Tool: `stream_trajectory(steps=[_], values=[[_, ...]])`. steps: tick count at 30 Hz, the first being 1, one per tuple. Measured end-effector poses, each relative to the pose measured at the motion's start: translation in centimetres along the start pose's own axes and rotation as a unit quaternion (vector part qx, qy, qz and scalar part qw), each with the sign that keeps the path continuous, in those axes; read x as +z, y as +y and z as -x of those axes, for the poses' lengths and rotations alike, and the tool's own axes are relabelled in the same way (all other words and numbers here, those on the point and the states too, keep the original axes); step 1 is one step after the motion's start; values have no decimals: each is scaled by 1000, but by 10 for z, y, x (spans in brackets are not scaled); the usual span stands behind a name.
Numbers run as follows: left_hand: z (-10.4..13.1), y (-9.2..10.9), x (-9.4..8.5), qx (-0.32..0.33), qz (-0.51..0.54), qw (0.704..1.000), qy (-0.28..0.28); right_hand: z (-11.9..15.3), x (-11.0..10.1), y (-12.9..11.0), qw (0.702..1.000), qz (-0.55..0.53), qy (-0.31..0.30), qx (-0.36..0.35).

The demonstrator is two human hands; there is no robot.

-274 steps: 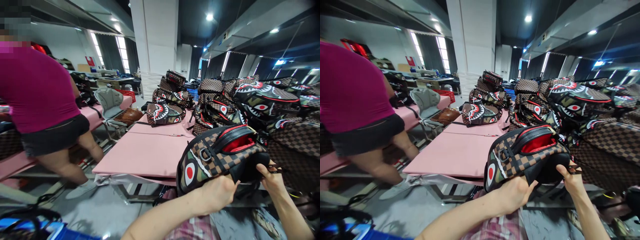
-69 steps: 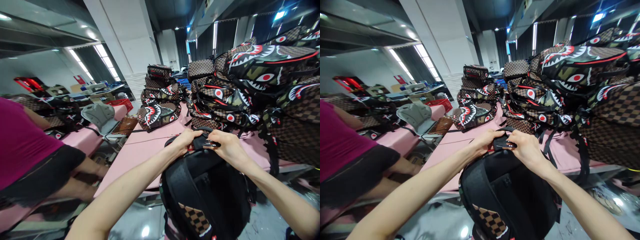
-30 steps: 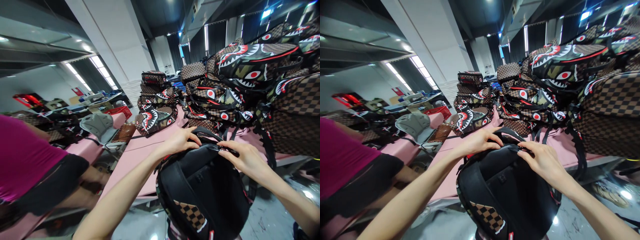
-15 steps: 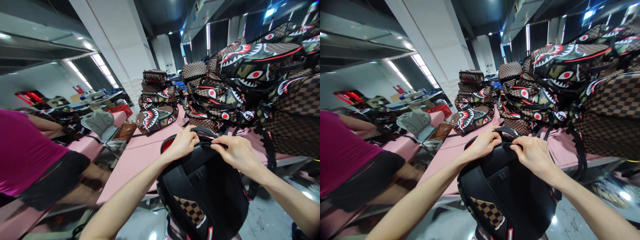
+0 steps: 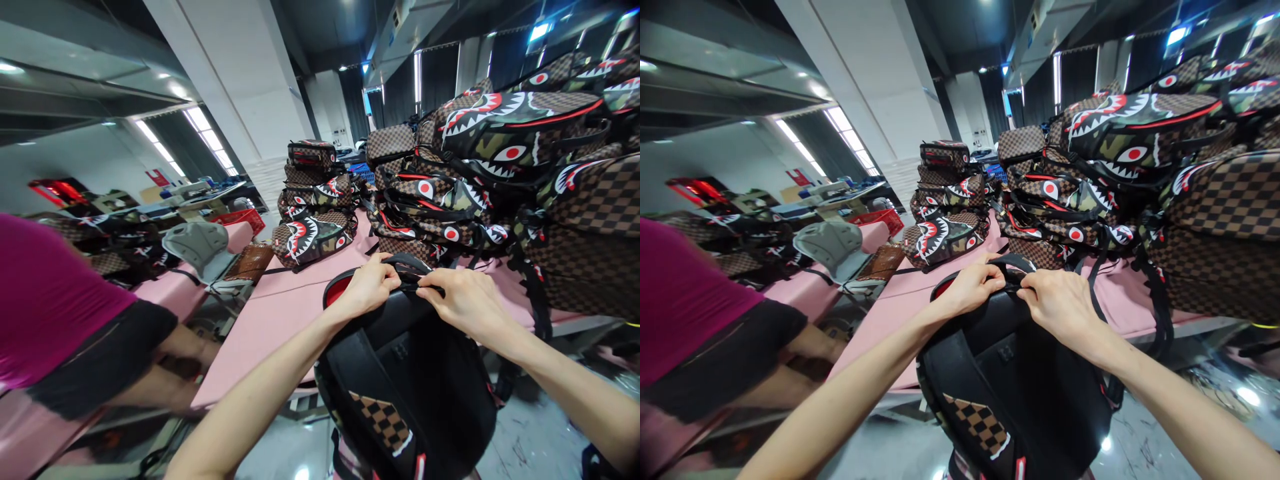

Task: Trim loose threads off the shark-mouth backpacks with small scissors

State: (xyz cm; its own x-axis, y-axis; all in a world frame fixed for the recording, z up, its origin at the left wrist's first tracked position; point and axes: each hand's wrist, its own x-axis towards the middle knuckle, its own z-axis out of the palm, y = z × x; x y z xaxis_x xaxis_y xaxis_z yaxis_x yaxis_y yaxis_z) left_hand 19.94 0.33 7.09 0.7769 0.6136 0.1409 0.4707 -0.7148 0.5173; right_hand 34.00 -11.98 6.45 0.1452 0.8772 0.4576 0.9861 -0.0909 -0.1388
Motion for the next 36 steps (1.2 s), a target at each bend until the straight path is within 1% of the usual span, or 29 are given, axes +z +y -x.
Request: stream_trajectory(steps=[4,8,10,11,13,14,16,18,19,20,21,23,25,28,30,32,34,36], values=[[-1,-2,4,3,1,1000,12,-2,-3,-2,1000,7,2,-17],[-2,1,6,1,7,1000,18,-2,-4,-4,1000,2,1,-20],[0,3,2,1,19,1000,18,0,-4,-1,999,-28,11,-20],[1,4,-2,10,34,999,10,2,-3,3,998,-55,20,-16],[4,3,-11,48,88,995,-30,7,-3,15,989,-144,29,-8],[6,2,-15,65,131,988,-55,10,-2,23,978,-204,32,1],[9,-2,-19,79,241,963,-92,15,2,36,945,-320,57,37],[12,-6,-17,72,342,932,-94,17,8,46,911,-384,110,100],[12,-7,-14,68,376,920,-89,17,12,49,900,-394,132,130],[13,-8,-10,69,394,913,-83,17,16,50,895,-397,139,151],[14,-8,-7,74,396,912,-75,16,20,49,892,-398,136,163],[16,-7,-2,92,361,926,-63,18,27,46,886,-416,121,164],[19,-7,-2,116,314,940,-62,25,33,42,870,-456,95,164],[21,-12,-6,132,293,944,-78,43,36,35,828,-533,11,175],[17,-14,-9,139,286,944,-90,48,35,32,792,-579,-32,191],[9,-13,-9,140,262,950,-100,36,32,30,759,-618,-23,204],[-3,-9,-7,119,253,954,-106,10,30,30,730,-651,16,208],[-15,-5,-4,86,262,956,-100,-22,31,34,703,-676,44,214]])
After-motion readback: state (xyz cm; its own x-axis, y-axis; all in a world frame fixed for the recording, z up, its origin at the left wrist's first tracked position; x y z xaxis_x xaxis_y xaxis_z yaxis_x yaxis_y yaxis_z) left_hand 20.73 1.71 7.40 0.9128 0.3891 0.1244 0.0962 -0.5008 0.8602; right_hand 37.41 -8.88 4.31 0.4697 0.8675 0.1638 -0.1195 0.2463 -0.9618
